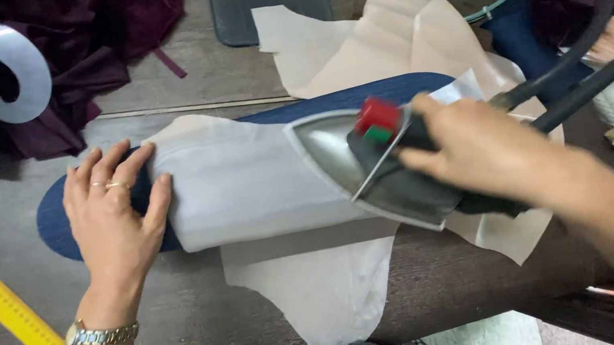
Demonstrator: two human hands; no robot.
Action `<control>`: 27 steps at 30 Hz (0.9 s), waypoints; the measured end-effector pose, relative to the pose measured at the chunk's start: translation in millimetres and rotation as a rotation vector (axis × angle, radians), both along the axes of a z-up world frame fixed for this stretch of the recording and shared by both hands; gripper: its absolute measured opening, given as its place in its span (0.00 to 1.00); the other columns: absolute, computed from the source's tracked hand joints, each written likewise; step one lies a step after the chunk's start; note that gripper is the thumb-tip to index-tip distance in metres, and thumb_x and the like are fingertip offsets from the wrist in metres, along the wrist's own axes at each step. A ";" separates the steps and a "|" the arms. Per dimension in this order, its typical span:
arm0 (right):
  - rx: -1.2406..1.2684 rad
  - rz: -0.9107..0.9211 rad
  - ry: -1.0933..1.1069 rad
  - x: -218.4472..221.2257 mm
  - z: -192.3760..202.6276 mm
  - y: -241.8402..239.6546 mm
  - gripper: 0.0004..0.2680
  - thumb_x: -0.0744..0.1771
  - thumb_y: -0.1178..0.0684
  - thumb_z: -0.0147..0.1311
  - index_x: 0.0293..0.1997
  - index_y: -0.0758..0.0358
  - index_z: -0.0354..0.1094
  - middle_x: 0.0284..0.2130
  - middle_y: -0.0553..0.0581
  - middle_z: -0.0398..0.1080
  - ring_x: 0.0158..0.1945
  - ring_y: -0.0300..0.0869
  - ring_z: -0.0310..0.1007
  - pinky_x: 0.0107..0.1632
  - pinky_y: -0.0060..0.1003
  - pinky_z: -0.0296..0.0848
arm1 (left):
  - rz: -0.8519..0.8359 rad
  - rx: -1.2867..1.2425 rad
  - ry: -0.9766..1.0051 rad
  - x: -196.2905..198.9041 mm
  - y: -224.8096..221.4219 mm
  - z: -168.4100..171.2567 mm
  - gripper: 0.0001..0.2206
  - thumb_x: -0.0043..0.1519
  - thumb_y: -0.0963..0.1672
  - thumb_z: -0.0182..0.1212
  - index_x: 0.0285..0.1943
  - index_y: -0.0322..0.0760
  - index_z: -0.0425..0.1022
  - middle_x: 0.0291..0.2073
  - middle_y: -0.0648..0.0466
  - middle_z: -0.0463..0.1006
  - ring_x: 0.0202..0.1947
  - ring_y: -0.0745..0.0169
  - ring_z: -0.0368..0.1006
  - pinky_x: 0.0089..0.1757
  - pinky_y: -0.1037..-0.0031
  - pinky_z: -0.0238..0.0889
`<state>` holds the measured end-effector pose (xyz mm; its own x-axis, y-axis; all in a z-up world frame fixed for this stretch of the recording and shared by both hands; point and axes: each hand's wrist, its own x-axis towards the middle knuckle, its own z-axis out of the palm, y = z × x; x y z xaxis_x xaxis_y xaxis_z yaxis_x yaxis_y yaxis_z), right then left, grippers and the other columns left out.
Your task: Pressing and smoothing fabric pieces using a steam iron on a pressing board
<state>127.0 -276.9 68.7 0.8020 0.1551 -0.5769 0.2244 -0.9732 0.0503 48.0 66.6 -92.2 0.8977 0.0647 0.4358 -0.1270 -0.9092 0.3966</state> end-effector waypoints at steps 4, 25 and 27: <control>0.113 -0.149 -0.170 38.1 -20.0 -68.9 0.16 0.62 0.44 0.54 0.51 0.60 0.67 0.40 0.66 0.73 0.40 0.57 0.74 0.42 0.47 0.69 | 0.015 0.020 0.008 -0.2 0.2 -0.8 0.17 0.62 0.47 0.60 0.59 0.41 0.76 0.58 0.46 0.74 0.61 0.39 0.63 0.61 0.49 0.47; -0.079 0.089 -0.194 39.2 -6.1 -16.7 0.17 0.59 0.35 0.55 0.49 0.41 0.71 0.35 0.66 0.76 0.45 0.64 0.73 0.45 0.52 0.71 | 0.070 -0.159 -0.072 -2.6 -9.9 1.7 0.20 0.61 0.41 0.53 0.63 0.29 0.61 0.56 0.42 0.69 0.58 0.45 0.64 0.62 0.47 0.46; -0.080 0.126 -0.166 42.9 0.1 26.6 0.14 0.60 0.38 0.53 0.44 0.47 0.71 0.34 0.66 0.76 0.44 0.62 0.73 0.45 0.53 0.71 | 0.075 -0.156 -0.087 -3.1 -10.7 2.4 0.23 0.58 0.42 0.54 0.63 0.29 0.61 0.56 0.42 0.69 0.58 0.44 0.65 0.62 0.48 0.47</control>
<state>169.8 -250.3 68.8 0.8640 0.2190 -0.4535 0.3262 -0.9294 0.1727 44.9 55.8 -89.8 0.8472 0.2025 0.4912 -0.1014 -0.8459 0.5237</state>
